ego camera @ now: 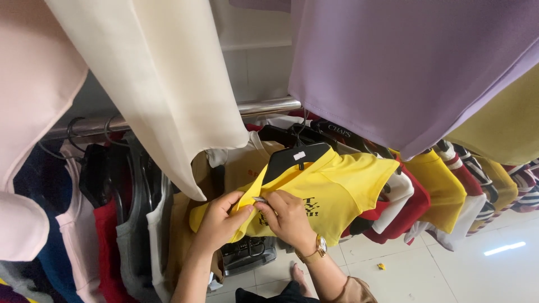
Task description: Inspecting and organizing various shirts on a clothing rack, including checking price tags and adjusting the hang of the garments.
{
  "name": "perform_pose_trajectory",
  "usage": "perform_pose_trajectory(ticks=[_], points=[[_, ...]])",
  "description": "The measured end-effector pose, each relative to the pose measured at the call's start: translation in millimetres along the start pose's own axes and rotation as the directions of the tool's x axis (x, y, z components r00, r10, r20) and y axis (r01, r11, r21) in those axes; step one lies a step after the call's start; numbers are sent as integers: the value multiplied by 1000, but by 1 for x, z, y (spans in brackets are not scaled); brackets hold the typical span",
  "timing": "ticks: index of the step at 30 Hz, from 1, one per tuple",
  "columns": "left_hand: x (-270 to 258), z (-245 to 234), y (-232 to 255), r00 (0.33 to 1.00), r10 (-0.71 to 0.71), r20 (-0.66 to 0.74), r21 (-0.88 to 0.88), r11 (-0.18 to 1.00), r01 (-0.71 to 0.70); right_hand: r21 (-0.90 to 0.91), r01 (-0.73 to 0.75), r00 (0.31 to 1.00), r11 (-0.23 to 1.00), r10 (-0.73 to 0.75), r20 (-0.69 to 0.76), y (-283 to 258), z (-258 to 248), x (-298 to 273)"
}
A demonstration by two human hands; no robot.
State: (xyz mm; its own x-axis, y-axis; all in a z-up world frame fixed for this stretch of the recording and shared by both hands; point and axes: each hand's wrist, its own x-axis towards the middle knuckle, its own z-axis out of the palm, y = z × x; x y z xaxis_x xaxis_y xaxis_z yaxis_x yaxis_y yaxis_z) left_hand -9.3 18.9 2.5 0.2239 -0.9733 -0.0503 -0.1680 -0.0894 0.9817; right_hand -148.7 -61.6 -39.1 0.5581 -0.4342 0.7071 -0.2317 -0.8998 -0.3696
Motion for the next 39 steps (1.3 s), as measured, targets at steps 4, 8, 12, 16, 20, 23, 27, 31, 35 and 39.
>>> perform_pose_trajectory(ticks=[4, 8, 12, 16, 20, 23, 27, 31, 35, 39], points=[[-2, 1, 2, 1000, -1, 6, 19, 1000, 1, 31, -23, 1000, 999, 22, 18, 1, -1, -2], [-2, 2, 4, 1000, 10, -11, 44, 999, -10, 66, -62, 998, 996, 62, 2, 2, -4, -1], [-5, 0, 17, 991, -127, -41, 38, 991, 128, 153, -181, 965, 971, 205, -162, 16, -4, -12], [3, 2, -2, 981, 99, -169, -37, 994, -107, 182, -60, 981, 981, 92, -171, 1, -28, 12], [13, -1, -7, 914, 304, -268, 205, 945, -254, 37, -82, 994, 996, 84, -64, 10, -27, 4], [18, 0, -1, 823, 471, -319, 353, 865, -358, -92, -134, 991, 987, 132, -32, 29, -22, -11], [34, 0, -6, 567, 747, -347, 657, 625, -422, -152, -245, 967, 958, 231, -106, 52, -19, -30], [51, 7, -12, 532, 752, -388, 692, 620, -371, -182, -361, 915, 914, 311, -257, 53, -32, -27], [63, 18, -9, 585, 716, -382, 654, 656, -376, -101, -498, 796, 861, 409, -446, 59, -45, -20], [72, 32, -4, 654, 665, -362, 595, 704, -387, -15, -566, 727, 824, 491, -480, 42, -73, 6]])
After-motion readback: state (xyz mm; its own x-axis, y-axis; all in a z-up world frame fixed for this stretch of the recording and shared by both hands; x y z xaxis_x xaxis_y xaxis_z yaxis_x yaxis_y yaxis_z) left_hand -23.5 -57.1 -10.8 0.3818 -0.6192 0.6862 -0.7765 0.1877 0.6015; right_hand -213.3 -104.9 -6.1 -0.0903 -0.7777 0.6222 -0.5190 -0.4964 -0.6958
